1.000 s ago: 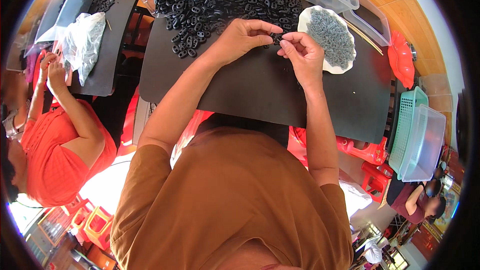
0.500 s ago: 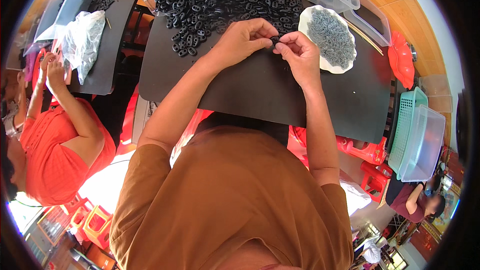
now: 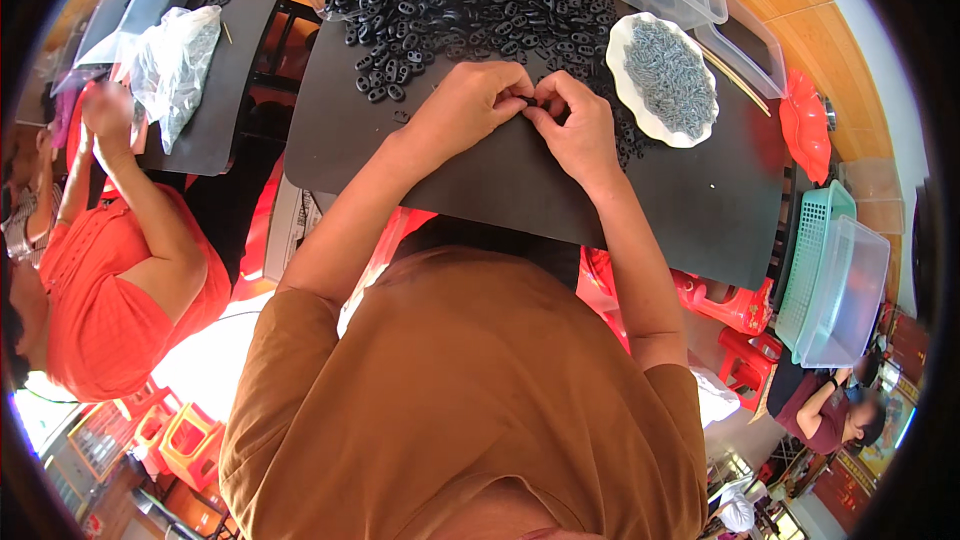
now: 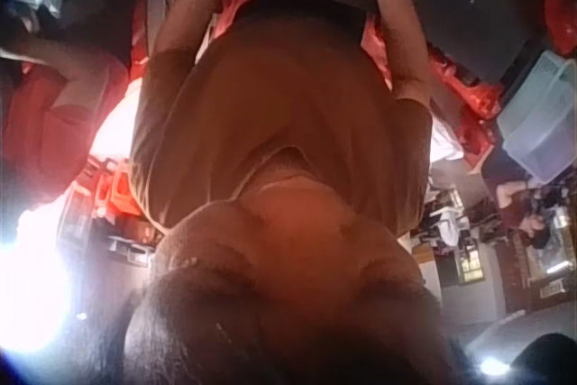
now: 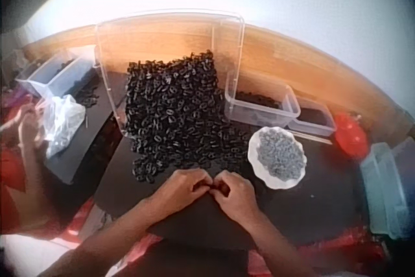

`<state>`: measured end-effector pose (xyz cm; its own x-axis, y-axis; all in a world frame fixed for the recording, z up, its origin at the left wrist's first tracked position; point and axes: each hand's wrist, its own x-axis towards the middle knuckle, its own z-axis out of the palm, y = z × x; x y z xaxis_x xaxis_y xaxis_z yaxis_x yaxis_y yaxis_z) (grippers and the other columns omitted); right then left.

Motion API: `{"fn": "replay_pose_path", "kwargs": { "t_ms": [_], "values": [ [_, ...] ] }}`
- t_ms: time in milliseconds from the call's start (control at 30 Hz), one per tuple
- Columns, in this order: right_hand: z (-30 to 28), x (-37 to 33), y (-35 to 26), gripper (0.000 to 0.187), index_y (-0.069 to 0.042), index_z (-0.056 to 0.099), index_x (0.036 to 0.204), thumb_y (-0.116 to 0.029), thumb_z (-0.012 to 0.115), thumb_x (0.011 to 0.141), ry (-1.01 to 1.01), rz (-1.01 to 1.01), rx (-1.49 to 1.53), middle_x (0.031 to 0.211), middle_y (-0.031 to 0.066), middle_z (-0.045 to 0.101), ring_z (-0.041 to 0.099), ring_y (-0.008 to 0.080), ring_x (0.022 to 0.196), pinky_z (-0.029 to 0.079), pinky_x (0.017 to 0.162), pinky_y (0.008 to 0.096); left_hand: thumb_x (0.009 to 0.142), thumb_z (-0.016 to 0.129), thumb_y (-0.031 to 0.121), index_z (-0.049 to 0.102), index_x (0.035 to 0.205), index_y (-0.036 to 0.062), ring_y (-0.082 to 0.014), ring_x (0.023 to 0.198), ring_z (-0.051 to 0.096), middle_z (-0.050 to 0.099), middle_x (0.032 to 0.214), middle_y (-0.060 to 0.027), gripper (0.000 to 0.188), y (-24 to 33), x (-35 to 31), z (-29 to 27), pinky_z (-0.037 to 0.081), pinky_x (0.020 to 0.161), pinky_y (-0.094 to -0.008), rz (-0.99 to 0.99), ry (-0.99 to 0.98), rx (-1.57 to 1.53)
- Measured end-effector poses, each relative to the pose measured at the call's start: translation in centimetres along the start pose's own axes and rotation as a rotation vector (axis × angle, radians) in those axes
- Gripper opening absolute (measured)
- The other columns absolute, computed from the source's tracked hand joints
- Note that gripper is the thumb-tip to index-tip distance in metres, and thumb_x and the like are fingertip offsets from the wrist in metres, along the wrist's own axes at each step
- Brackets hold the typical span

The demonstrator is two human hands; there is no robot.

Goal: The person sits at a table and repeatedly picks up small black plastic rings and metal pins. They insert the pins into the rings by hand, performing a repetitive assembly task. The person handles the components one at a time, placing the finished units back onto the table.

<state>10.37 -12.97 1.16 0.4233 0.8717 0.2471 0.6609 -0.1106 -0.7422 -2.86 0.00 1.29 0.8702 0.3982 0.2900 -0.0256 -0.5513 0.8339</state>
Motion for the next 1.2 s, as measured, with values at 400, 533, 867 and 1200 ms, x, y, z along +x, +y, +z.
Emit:
{"fn": "replay_pose_path", "kwargs": {
  "t_ms": [400, 533, 867, 1200],
  "values": [
    [-1.9, 0.1, 0.4, 0.015, -0.001, 0.065, 0.086, -0.001, 0.074, 0.074, -0.134, 0.139, 0.168, 0.073, 0.0053, 0.065, 0.057, 0.0107, 0.06, 0.047, 0.058, 0.0258, 0.081, 0.068, 0.001, 0.067, 0.092, 0.0005, -0.0216, 0.071, 0.065, 0.065, 0.08, -0.0108, 0.011, -0.1, 0.1, 0.9, 0.052, 0.064, -0.0308, 0.131, -0.015, 0.082],
    [-1.8, 0.0, 0.4, 0.013, -0.001, 0.065, 0.084, -0.001, 0.074, 0.075, -0.125, 0.118, 0.127, 0.072, 0.005, 0.065, 0.057, 0.0096, 0.06, 0.046, 0.057, 0.0255, 0.082, 0.07, 0.003, 0.069, 0.095, 0.0007, -0.0168, 0.069, 0.064, 0.067, 0.08, -0.0092, 0.013, 0.1, -0.2, 0.8, 0.052, 0.065, -0.0293, -0.037, -0.008, -0.11],
    [-1.6, 0.0, 0.0, 0.012, 0.0, 0.064, 0.085, 0.002, 0.072, 0.076, -0.107, 0.115, 0.18, 0.077, 0.0059, 0.066, 0.06, 0.0113, 0.062, 0.048, 0.058, 0.0257, 0.082, 0.071, 0.003, 0.071, 0.089, 0.0004, -0.0124, 0.068, 0.062, 0.067, 0.079, -0.0066, 0.007, -0.1, -0.3, 0.8, 0.05, 0.063, -0.0269, -0.068, 0.01, -0.083],
    [-1.0, -0.7, 0.5, 0.01, 0.001, 0.064, 0.084, 0.006, 0.07, 0.077, -0.029, -0.056, 0.179, 0.082, 0.0062, 0.067, 0.062, 0.0112, 0.065, 0.049, 0.057, 0.0245, 0.081, 0.07, 0.0, 0.068, 0.086, -0.0009, -0.0124, 0.065, 0.059, 0.066, 0.079, -0.0055, 0.005, -0.5, -0.4, 1.2, 0.048, 0.061, -0.0264, -0.011, 0.023, -0.066]
  ]
}}
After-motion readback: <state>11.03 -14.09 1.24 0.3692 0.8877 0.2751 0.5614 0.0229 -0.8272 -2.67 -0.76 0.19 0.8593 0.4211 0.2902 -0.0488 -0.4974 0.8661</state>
